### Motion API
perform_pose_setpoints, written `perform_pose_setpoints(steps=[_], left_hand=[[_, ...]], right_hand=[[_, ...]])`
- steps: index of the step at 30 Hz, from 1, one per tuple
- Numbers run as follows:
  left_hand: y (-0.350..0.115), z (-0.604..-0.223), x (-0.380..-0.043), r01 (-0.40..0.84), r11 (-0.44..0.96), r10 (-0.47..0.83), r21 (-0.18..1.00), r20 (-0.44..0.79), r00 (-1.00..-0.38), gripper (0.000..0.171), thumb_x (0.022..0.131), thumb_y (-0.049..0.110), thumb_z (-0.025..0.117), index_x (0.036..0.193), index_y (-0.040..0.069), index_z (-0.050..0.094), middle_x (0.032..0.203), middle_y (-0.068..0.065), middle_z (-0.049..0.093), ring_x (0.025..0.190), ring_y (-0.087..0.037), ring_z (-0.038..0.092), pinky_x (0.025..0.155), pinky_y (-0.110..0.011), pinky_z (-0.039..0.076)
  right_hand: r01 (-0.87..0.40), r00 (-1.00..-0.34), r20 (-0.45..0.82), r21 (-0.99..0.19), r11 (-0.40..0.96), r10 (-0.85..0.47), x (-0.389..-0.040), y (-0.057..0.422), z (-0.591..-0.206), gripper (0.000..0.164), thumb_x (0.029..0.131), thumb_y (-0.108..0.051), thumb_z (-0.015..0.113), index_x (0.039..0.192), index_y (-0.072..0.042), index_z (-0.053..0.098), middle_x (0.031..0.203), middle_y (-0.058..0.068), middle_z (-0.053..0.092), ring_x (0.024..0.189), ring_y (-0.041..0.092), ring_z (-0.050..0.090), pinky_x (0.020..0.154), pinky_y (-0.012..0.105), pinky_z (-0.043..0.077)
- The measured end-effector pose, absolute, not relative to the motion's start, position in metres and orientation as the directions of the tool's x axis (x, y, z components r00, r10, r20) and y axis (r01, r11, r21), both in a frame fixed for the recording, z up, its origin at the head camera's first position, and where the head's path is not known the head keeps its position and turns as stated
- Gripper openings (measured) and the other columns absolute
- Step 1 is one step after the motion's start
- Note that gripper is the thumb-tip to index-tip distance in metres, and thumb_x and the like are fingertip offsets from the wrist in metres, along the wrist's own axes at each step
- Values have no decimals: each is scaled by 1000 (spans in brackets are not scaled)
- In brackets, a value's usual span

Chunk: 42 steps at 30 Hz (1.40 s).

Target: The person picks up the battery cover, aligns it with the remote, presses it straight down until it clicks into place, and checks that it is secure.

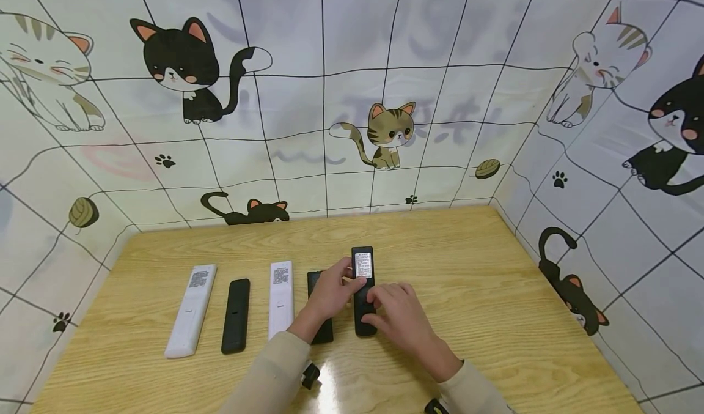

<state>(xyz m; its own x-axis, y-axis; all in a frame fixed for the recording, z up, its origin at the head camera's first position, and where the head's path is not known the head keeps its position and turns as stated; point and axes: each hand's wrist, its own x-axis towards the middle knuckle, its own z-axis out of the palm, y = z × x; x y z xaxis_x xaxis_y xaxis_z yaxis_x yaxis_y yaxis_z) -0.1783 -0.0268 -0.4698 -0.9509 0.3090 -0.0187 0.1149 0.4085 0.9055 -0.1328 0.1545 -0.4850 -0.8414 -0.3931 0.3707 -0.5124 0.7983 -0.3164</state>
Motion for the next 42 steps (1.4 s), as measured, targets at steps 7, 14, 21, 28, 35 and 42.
perform_pose_setpoints(steps=[7, 14, 21, 28, 35, 42], left_hand=[[-27, -471, -177, 122, 406, 316, 906, -14, -949, 30, 97, 23, 61, 123, 10, 55, 111, -15, 67, 80, -17, 68, 60, -28, 52], [-27, -471, -177, 122, 406, 316, 905, -14, -949, 29, 97, 24, 61, 122, 11, 55, 109, -13, 67, 79, -16, 68, 61, -28, 52], [-28, -472, -176, 127, 401, 314, 908, -6, -949, 30, 97, 24, 61, 124, 12, 55, 107, -13, 67, 76, -14, 66, 60, -27, 52], [-28, -471, -174, 118, 407, 303, 906, -12, -953, 27, 97, 24, 61, 122, 14, 56, 108, -11, 68, 76, -12, 66, 61, -26, 52], [-28, -468, -172, 125, 405, 296, 906, 0, -955, 28, 97, 23, 61, 123, 14, 56, 107, -12, 67, 79, -13, 68, 62, -26, 53], [-27, -467, -173, 131, 413, 289, 901, 7, -957, 32, 97, 24, 62, 126, 13, 55, 107, -13, 67, 80, -15, 68, 61, -26, 52]], right_hand=[[-352, -934, 242, -501, 791, -262, -134, 159, -485, 40, 79, -38, 81, 104, -15, 60, 82, -5, 62, 75, 12, 55, 90, 39, 41], [-318, -947, 202, -470, 823, -251, -134, 158, -485, 42, 82, -43, 76, 110, -14, 64, 86, -5, 63, 75, 9, 53, 74, 29, 40], [-304, -952, 173, -449, 840, -252, -134, 154, -483, 31, 82, -43, 75, 95, -16, 66, 79, -5, 63, 71, 6, 47, 72, 29, 37], [-302, -953, 173, -450, 840, -250, -135, 152, -482, 27, 83, -43, 75, 85, -19, 63, 75, -6, 60, 66, 4, 41, 68, 26, 33], [-294, -955, 180, -452, 842, -236, -136, 151, -484, 26, 83, -41, 76, 84, -19, 62, 73, -7, 58, 64, 5, 40, 67, 26, 32], [-292, -955, 187, -456, 841, -230, -136, 147, -483, 28, 82, -41, 77, 87, -17, 63, 71, -6, 56, 66, 6, 42, 69, 27, 33]])
